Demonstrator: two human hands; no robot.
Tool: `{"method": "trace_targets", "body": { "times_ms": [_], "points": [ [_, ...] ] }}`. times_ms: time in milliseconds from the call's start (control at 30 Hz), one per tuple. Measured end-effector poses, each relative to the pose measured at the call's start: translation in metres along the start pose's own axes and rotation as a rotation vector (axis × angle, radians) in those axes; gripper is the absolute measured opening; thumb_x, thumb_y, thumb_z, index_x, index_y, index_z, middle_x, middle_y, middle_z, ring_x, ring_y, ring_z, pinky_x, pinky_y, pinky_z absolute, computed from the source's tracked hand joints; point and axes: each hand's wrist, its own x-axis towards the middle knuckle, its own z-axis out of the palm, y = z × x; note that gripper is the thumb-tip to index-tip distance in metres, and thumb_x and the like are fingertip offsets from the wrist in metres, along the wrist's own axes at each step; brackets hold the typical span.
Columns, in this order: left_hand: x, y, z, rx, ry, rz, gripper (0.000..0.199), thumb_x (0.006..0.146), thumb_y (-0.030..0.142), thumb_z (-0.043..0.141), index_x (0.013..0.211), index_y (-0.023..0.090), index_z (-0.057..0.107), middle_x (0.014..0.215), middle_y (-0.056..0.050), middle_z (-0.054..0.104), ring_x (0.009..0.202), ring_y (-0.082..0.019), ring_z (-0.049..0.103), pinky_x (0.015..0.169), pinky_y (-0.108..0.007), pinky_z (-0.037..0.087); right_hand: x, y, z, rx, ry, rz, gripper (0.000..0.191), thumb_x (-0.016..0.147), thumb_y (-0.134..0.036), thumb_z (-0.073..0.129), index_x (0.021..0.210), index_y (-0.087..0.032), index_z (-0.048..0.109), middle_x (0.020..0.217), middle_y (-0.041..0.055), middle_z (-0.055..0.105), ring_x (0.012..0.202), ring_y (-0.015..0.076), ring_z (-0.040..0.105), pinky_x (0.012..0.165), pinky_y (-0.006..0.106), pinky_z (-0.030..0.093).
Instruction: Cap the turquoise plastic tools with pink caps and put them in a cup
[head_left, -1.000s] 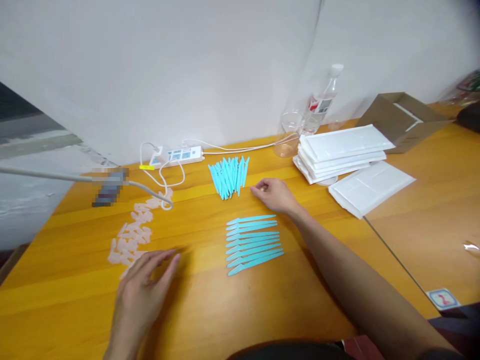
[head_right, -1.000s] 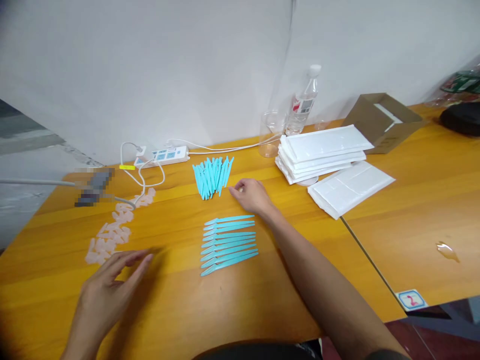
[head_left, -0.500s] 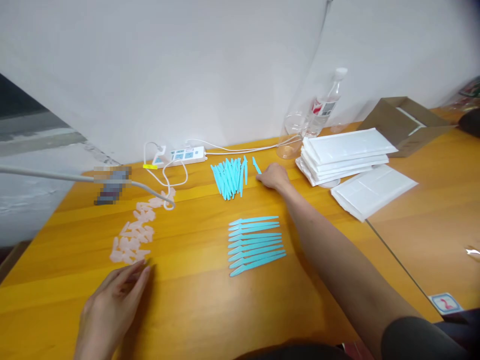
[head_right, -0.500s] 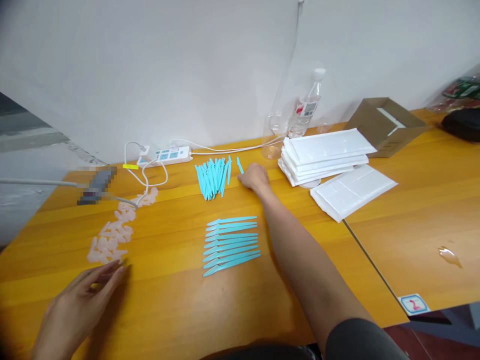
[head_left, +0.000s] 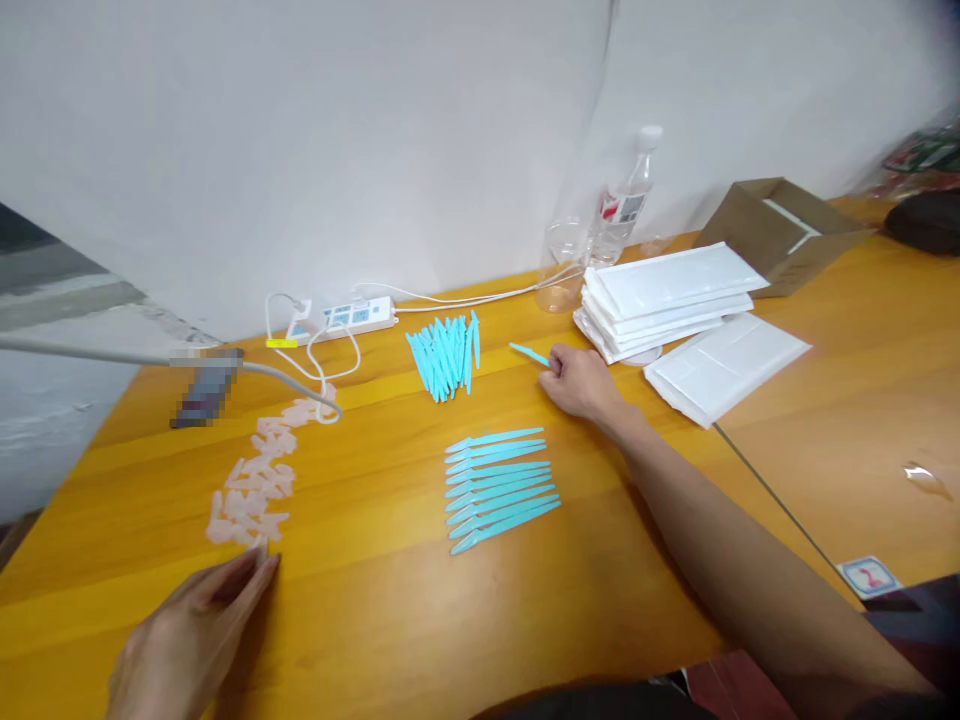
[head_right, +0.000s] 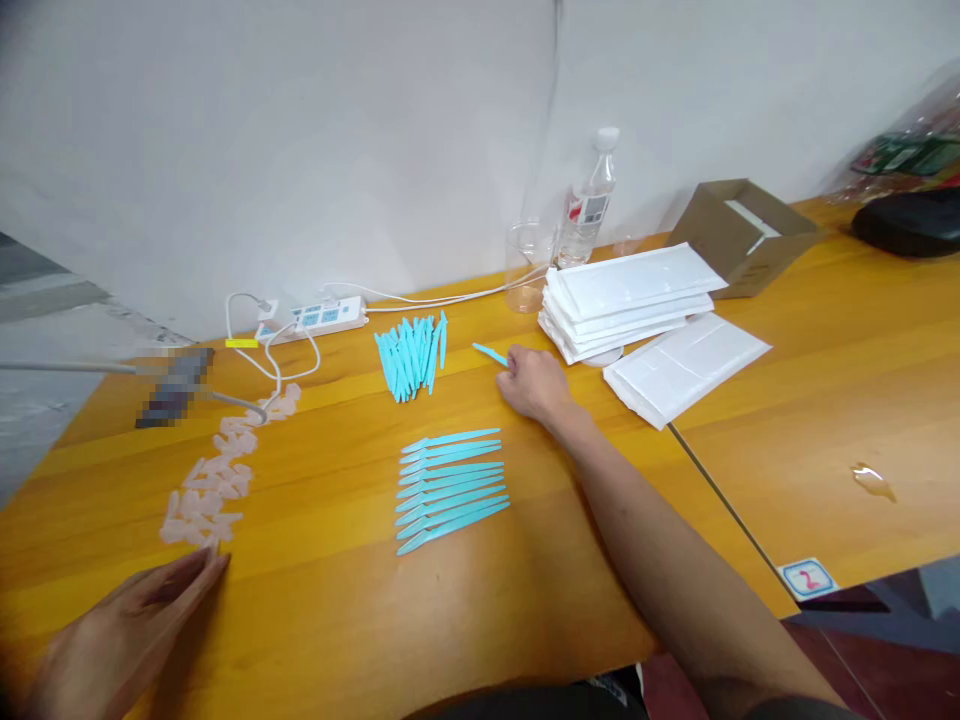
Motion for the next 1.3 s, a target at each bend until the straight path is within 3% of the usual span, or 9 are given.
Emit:
{"method": "trace_targets", "body": {
  "times_ms": [100,167,300,433,567,667,867,1067,1300],
  "points": [
    [0.002,0.019,-0.009,0.072,-0.081,-0.105,0.047,0.080,0.063,0.054,0.106,0.030,0.073,0.114,-0.005,0.074,0.099,-0.037,0.069,0.082,-0.046,0.053,-0.021,-0.005,0.004,0.089,0.054,-0.173,0.007,0.077,-0.023,0.054,0.071,-0.021,0.051,0.065,0.0016,0.058,0.058,0.0153,0.047,0.057,0.028,0.027],
    [-0.001,0.028,-0.012,0.035,-0.066,-0.084,0.045,0.079,0.057,0.057,0.110,0.028,0.071,0.104,-0.006,0.077,0.093,-0.035,0.071,0.079,-0.045,0.053,-0.031,-0.009,0.007,0.162,0.073,-0.245,0.015,0.082,-0.027,0.054,0.070,-0.021,0.048,0.063,0.0004,0.056,0.056,0.0139,0.045,0.058,0.027,0.028],
    [-0.013,0.060,-0.011,-0.432,-0.055,0.074,0.060,0.076,0.055,0.061,0.126,0.023,0.063,0.097,-0.005,0.076,0.081,-0.025,0.071,0.077,-0.036,0.055,-0.039,-0.015,0.009,0.272,0.043,-0.347,0.027,0.090,-0.037,0.052,0.069,-0.021,0.050,0.061,-0.0009,0.055,0.054,0.0120,0.042,0.057,0.025,0.029],
    [-0.011,0.120,-0.004,-0.852,-0.304,0.258,0.048,0.078,0.052,0.068,0.110,0.018,0.070,0.082,-0.004,0.073,0.078,-0.019,0.069,0.079,-0.030,0.054,-0.036,-0.019,0.008,0.329,-0.064,-0.383,0.023,0.089,-0.042,0.058,0.088,-0.020,0.064,0.065,-0.0010,0.062,0.054,0.0114,0.046,0.055,0.024,0.031],
    [0.018,0.177,0.007,-1.211,-0.462,0.286,0.033,0.077,0.042,0.075,0.095,0.016,0.067,0.073,-0.001,0.068,0.066,-0.012,0.063,0.066,-0.023,0.051,-0.029,-0.023,0.011,0.407,-0.141,-0.383,0.024,0.090,-0.039,0.058,0.099,-0.021,0.072,0.081,0.0023,0.073,0.063,0.0129,0.059,0.062,0.023,0.038],
    [0.039,0.201,0.016,-1.375,-0.503,0.222,0.034,0.071,0.036,0.081,0.093,0.013,0.067,0.075,-0.002,0.070,0.067,-0.011,0.064,0.067,-0.023,0.052,-0.024,-0.028,0.018,0.508,-0.188,-0.400,0.023,0.090,-0.037,0.059,0.095,-0.021,0.075,0.089,0.0027,0.076,0.075,0.0151,0.066,0.069,0.023,0.044],
    [0.044,0.210,0.031,-1.391,-0.527,0.201,0.044,0.070,0.035,0.083,0.106,0.014,0.071,0.095,-0.007,0.075,0.084,-0.014,0.068,0.085,-0.027,0.053,-0.021,-0.036,0.030,0.549,-0.229,-0.471,0.020,0.089,-0.033,0.061,0.093,-0.022,0.076,0.092,0.0017,0.077,0.082,0.0162,0.070,0.072,0.022,0.047],
    [0.038,0.203,0.034,-1.077,-0.373,0.386,0.042,0.085,0.050,0.063,0.104,0.014,0.069,0.086,-0.006,0.071,0.078,-0.016,0.065,0.077,-0.028,0.051,-0.025,-0.037,0.029,0.608,-0.195,-0.521,0.016,0.089,-0.031,0.062,0.091,-0.022,0.076,0.090,0.0013,0.077,0.080,0.0152,0.070,0.074,0.022,0.048],
    [0.030,0.204,0.025,-0.858,-0.419,0.570,0.038,0.091,0.048,0.056,0.107,0.017,0.071,0.079,-0.001,0.065,0.073,-0.014,0.057,0.068,-0.022,0.045,-0.027,-0.038,0.025,0.639,-0.219,-0.542,0.017,0.090,-0.030,0.061,0.093,-0.022,0.076,0.087,0.0015,0.076,0.074,0.0143,0.069,0.068,0.022,0.048]
  ]
}}
